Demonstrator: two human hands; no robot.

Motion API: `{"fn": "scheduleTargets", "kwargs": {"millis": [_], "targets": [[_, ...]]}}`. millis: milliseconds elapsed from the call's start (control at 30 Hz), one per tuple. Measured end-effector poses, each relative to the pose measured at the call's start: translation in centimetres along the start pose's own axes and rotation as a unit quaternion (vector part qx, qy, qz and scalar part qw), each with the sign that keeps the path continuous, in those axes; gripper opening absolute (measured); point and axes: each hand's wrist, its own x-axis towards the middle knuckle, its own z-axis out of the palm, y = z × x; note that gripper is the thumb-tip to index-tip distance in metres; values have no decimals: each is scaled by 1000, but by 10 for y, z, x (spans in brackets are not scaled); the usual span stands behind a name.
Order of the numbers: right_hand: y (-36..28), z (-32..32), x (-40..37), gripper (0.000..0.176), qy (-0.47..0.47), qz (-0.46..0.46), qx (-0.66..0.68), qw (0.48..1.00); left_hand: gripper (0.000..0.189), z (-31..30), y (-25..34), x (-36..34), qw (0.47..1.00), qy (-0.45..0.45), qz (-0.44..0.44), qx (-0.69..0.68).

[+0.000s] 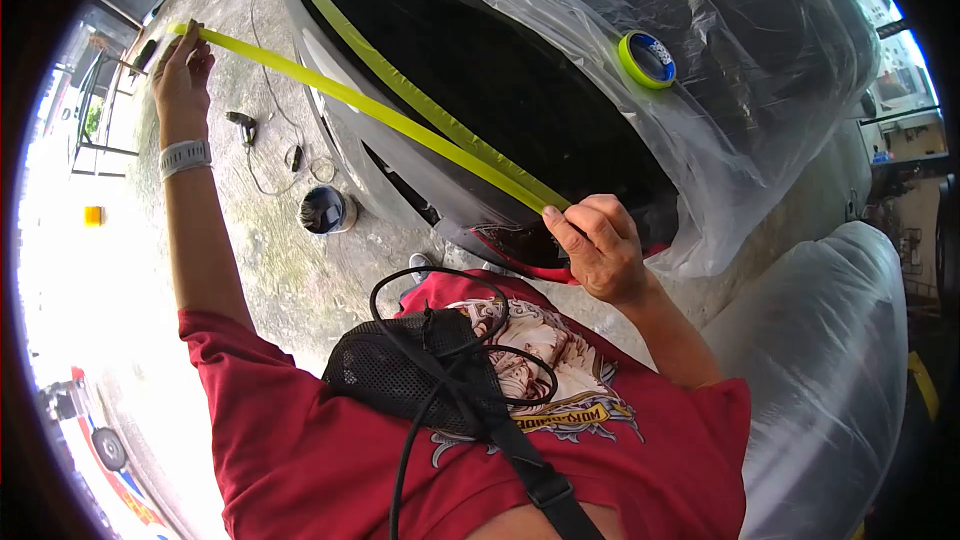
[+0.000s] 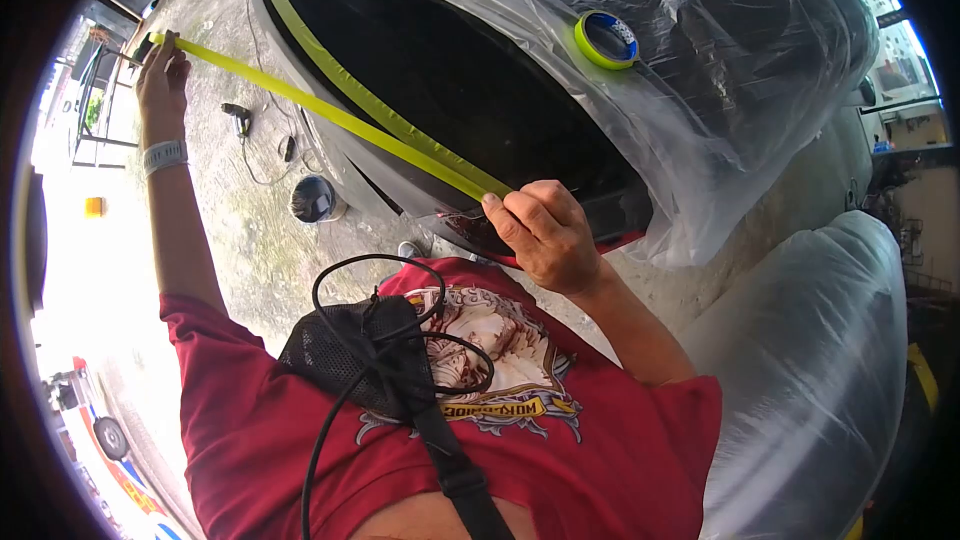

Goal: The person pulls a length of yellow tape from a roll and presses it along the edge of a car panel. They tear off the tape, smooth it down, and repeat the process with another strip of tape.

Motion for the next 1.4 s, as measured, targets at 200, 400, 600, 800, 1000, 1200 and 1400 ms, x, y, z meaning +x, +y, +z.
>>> {"fn": "scheduleTargets", "kwargs": {"millis": [200,400,600,800,1000,1200,1400], "targets": [[1,2,1,27,5,-8,5,1000,16,-16,-4,-6,1000,10,0,-14],[1,2,0,26,1,-15,1,1000,15,-18,-6,-6,1000,4,-10,-14],[2,3,0,23,5,-24,-12,1000,15,-18,-8,-3,1000,3,-16,-13],[4,4,-1,23,11,-24,-5,1000,15,-37,-8,-7,1000,0,-12,-23],[3,2,-1,24,-4,-17,-4,1000,15,-33,-8,-14,999,26,-12,-14],[-7,-9,16,40,-67,9,-14,998,17,-18,-10,-6,1000,-8,-7,-17],[-9,-7,17,43,-73,6,-42,996,17,-2,-8,1,1000,-22,-19,-5]]}}
